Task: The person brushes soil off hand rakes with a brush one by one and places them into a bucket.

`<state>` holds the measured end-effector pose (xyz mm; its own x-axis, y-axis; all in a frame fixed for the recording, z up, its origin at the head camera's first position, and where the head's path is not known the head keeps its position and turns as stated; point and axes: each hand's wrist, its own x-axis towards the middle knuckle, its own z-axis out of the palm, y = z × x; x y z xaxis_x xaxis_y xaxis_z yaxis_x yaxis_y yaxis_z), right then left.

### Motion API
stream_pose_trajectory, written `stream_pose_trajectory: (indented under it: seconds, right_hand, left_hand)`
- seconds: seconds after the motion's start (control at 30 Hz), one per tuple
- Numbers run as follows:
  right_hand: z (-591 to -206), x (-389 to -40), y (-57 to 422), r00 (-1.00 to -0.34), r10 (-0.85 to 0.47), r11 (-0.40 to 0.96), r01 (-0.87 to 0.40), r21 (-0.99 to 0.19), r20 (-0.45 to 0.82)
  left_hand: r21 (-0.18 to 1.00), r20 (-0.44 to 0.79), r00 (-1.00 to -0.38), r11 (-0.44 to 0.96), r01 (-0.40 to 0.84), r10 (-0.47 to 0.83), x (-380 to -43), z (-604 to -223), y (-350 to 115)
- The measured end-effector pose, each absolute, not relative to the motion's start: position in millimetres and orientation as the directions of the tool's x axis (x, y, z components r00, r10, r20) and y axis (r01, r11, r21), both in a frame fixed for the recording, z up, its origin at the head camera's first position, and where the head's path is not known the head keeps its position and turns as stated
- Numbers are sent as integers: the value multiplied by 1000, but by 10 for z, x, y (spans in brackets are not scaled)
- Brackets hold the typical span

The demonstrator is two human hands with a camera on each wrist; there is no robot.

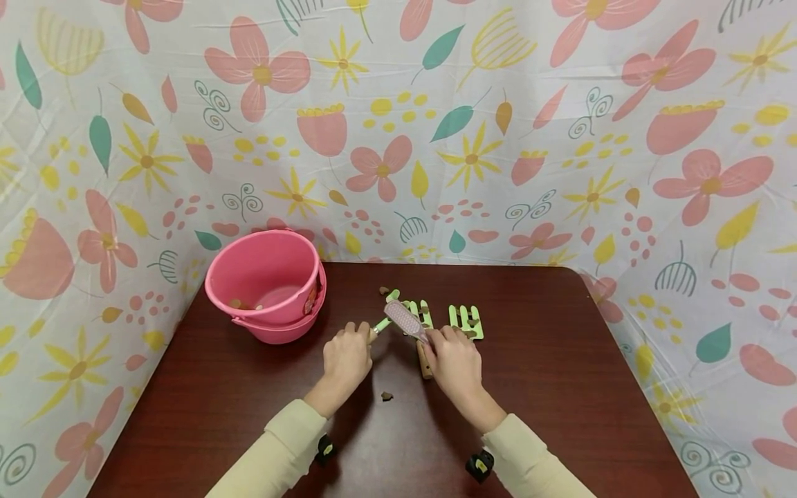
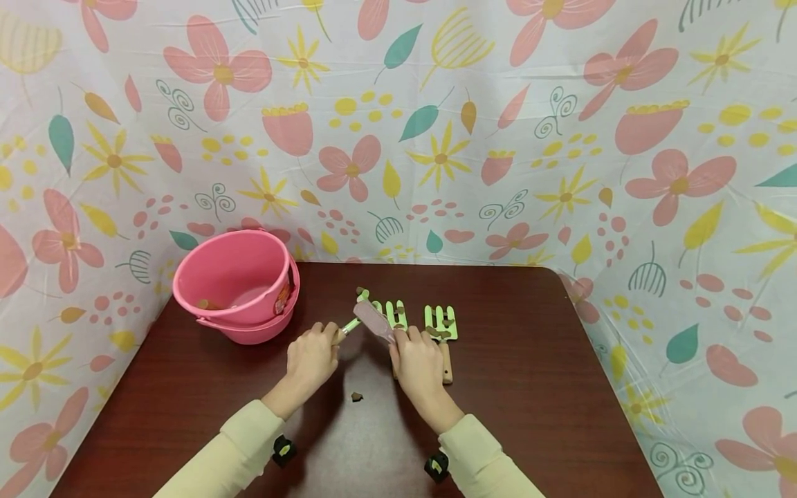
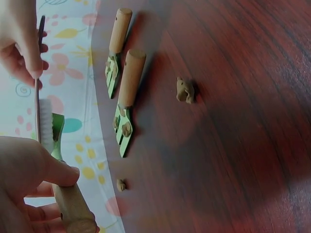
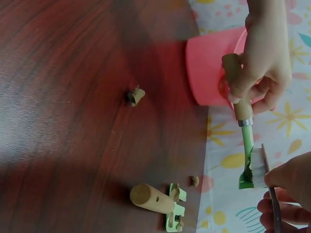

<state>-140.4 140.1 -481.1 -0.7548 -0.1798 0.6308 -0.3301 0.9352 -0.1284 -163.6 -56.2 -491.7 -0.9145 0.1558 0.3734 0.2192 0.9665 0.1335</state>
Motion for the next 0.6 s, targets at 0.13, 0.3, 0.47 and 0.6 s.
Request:
stream_pose_trajectory:
  seconds: [0.13, 0.3, 0.47, 0.6]
  right_hand:
    - [-4840, -1364, 1424, -754, -181, 932, -336, -133, 632]
    - [-4871, -1314, 1471, -770, -177, 936, -325, -138, 613]
    - [-4927, -1281, 1520, -758, -183, 937, -327, -123, 626]
    - [-4960, -1257, 1562, -759, -183, 934, -332, -129, 625]
  left_hand:
    - [134, 360, -921, 969, 207, 147, -1651, -4919, -593]
    - [131, 374, -917, 971, 202, 140, -1670, -4928, -619]
    - [128, 387, -912, 971, 203, 140, -1695, -4921, -644]
    - [132, 403, -906, 971, 201, 132, -1717, -4915, -666]
